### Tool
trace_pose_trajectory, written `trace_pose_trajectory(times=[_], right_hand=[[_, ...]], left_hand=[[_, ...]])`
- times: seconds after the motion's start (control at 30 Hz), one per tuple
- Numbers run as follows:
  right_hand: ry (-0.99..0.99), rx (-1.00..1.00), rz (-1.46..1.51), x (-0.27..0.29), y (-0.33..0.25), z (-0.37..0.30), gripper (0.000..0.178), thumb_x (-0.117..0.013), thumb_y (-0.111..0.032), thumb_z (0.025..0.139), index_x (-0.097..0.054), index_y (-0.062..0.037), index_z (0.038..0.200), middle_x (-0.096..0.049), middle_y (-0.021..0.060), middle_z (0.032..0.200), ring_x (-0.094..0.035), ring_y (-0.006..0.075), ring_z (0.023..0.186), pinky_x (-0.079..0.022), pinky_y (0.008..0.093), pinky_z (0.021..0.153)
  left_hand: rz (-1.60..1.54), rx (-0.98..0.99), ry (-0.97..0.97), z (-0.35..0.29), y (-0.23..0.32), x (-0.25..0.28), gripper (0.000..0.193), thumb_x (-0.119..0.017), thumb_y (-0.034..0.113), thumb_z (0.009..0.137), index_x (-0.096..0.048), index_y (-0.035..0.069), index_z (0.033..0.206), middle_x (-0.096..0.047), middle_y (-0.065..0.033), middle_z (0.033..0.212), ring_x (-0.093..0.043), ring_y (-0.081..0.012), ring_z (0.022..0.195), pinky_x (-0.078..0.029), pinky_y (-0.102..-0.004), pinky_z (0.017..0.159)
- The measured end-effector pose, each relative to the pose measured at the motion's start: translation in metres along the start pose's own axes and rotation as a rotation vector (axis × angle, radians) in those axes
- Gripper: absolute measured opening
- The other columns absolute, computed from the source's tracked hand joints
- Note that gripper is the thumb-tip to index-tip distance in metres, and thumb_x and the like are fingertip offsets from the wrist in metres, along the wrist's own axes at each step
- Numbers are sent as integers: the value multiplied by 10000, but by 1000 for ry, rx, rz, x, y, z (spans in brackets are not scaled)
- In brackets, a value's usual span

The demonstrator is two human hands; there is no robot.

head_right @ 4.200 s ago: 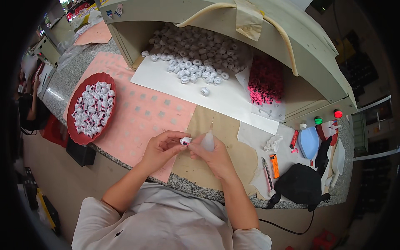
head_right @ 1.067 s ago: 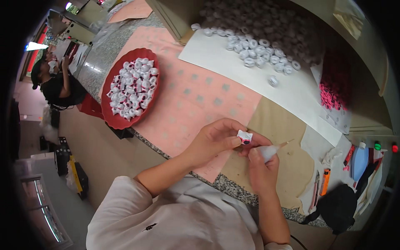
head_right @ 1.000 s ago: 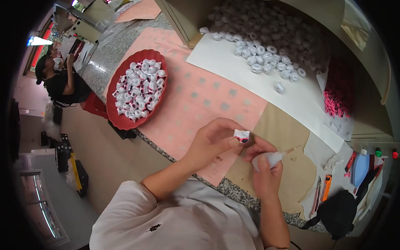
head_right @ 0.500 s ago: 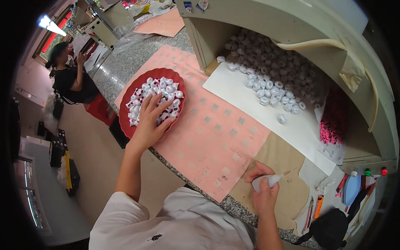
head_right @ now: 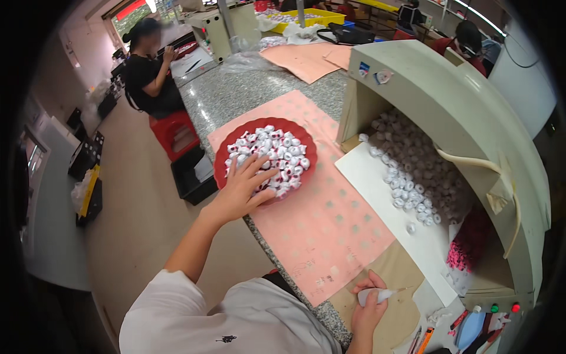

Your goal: Gluing small pink decorative pieces onto white plastic toy components.

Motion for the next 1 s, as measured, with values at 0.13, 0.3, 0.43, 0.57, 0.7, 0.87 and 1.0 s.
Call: trace_pose_trajectory(times=[0.13,0.3,0.43,0.57,0.7,0.87,1.0], right_hand=[[60,16,-21,3,-12,-4,464,-489,-340,944,-479,38,1213,-551,66,880,-537,145,759,-459,280,711],[67,-36,-106,14,-29,-2,391,-463,-292,956,-496,22,1187,-590,63,870,-550,126,683,-471,262,648],[59,-67,-272,46,-49,-12,303,-472,-180,943,-507,3,1181,-607,38,848,-528,79,639,-447,216,597],[68,120,-525,88,-80,-37,270,-531,-96,901,-537,-4,1155,-607,18,834,-505,53,641,-423,196,591],[166,166,-505,133,-109,-50,259,-564,-98,882,-565,-9,1125,-606,10,872,-496,47,644,-421,196,595],[318,547,-950,166,-165,9,283,-639,-157,838,-608,-23,1085,-507,132,1235,-561,199,984,-455,313,829],[295,627,-1117,180,-191,104,333,-665,-228,827,-613,-31,1091,-461,173,1311,-485,306,1151,-366,377,988]], left_hand=[[-53,-158,1,-13,20,11,490,-659,402,797,-581,151,1210,-431,-121,1359,-355,-320,1287,-198,-511,1089],[-193,-257,-55,0,48,13,362,-707,274,761,-656,111,1080,-489,-120,1305,-419,-316,1235,-273,-478,1066],[-94,-360,-25,1,81,10,178,-678,134,759,-696,66,921,-543,-97,1246,-427,-307,1233,-240,-492,1081],[-128,-246,-29,-7,102,16,307,-673,47,737,-646,70,1042,-482,-133,1302,-410,-316,1248,-282,-441,1068],[-405,-333,-125,8,197,0,536,-666,24,745,-510,92,1253,-395,-167,1365,-367,-345,1273,-322,-403,1044],[-306,-711,-267,63,341,-65,507,-661,180,806,-491,125,1280,-391,-164,1363,-337,-335,1292,-261,-480,1071],[-340,-759,-249,156,407,-140,411,-607,151,832,-532,117,1234,-419,-155,1321,-367,-339,1256,-247,-533,1061]])
Point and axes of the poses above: each hand's wrist, its own z-axis towards the middle knuckle, its own x-axis out of the back of the hand, y = z × x, the point moved 8 cm from there along z, towards the middle knuckle
